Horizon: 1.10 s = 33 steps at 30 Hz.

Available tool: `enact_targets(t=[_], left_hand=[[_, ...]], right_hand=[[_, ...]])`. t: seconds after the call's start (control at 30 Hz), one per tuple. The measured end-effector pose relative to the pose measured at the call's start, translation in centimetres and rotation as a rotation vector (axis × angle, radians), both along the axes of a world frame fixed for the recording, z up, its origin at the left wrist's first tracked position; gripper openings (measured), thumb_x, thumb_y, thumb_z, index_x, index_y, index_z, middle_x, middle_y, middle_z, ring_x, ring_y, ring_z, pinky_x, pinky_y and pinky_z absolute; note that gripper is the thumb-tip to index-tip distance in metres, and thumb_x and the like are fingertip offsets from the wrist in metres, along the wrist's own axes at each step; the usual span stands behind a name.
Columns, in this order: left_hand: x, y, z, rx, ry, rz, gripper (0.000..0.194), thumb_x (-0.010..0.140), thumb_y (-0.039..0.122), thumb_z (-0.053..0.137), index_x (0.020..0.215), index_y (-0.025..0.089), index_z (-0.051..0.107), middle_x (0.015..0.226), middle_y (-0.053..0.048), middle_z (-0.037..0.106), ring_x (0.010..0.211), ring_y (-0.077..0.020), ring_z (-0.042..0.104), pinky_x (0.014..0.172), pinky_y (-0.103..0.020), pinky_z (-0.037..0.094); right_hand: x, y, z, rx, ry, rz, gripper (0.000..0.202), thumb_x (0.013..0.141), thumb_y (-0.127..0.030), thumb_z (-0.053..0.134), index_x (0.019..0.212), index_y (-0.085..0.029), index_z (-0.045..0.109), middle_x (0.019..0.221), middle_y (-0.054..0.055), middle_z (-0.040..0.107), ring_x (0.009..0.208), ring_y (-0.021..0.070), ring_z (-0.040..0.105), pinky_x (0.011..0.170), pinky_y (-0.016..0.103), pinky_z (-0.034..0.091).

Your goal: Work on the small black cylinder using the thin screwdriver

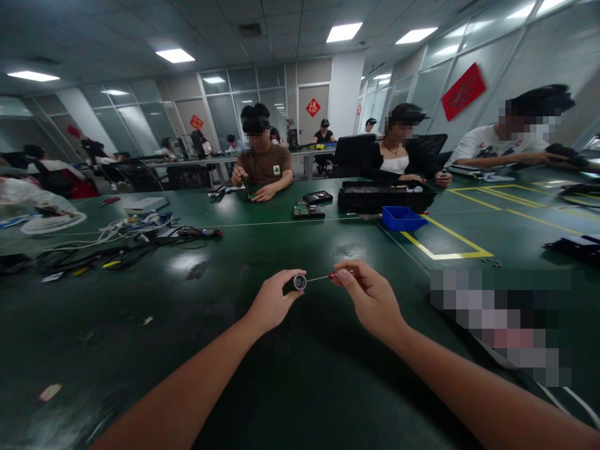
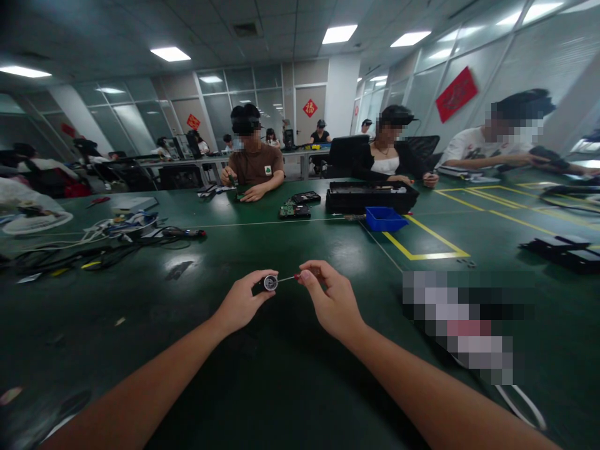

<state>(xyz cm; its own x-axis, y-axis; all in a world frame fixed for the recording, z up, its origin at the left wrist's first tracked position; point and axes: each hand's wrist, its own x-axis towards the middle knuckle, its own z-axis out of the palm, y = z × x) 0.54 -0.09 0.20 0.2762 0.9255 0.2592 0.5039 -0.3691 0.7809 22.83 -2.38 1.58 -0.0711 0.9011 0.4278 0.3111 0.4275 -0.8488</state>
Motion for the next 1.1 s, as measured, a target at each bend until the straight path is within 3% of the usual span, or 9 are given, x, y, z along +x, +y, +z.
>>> enact_targets(t=[0.5, 0.67, 0.87, 1.1], left_hand=[[-0.3, 0.4, -0.4, 0.091, 0.042, 0.046, 0.041, 0.085, 0.016, 0.071, 0.124, 0.026, 0.064, 0.123, -0.003, 0.066, 0.118, -0.0218, 0.059, 0.107, -0.04, 0.043], [-0.3, 0.4, -0.5, 0.12, 0.031, 0.061, 0.04, 0.085, 0.016, 0.072, 0.123, 0.025, 0.065, 0.122, -0.003, 0.067, 0.117, -0.0205, 0.06, 0.106, -0.037, 0.045], [-0.4, 0.6, -0.6, 0.124, 0.007, 0.089, 0.038, 0.085, 0.018, 0.072, 0.122, 0.025, 0.065, 0.121, -0.002, 0.067, 0.116, -0.02, 0.061, 0.104, -0.036, 0.047], [-0.4, 0.6, -0.7, 0.148, -0.002, 0.077, 0.039, 0.083, 0.015, 0.073, 0.12, 0.024, 0.066, 0.12, -0.004, 0.068, 0.115, -0.0214, 0.062, 0.105, -0.038, 0.046]], right_hand=[[0.0, -0.4, 0.7, 0.099, -0.206, -0.044, 0.021, 0.095, -0.038, 0.059, 0.107, -0.025, 0.07, 0.093, 0.002, 0.077, 0.081, 0.0195, 0.073, 0.07, 0.032, 0.054], [0.0, -0.7, 0.8, 0.209, -0.283, -0.012, 0.017, 0.092, -0.033, 0.064, 0.104, -0.024, 0.073, 0.095, 0.003, 0.077, 0.082, 0.019, 0.072, 0.074, 0.032, 0.055], [-0.1, -1.2, 1.0, 0.345, -0.35, 0.063, 0.024, 0.086, -0.036, 0.073, 0.103, -0.019, 0.075, 0.08, 0.003, 0.074, 0.069, 0.0177, 0.069, 0.063, 0.03, 0.053], [-0.3, -1.2, 1.1, 0.379, -0.335, 0.115, 0.021, 0.084, -0.037, 0.075, 0.098, -0.02, 0.075, 0.076, 0.003, 0.073, 0.065, 0.0167, 0.068, 0.06, 0.029, 0.053]])
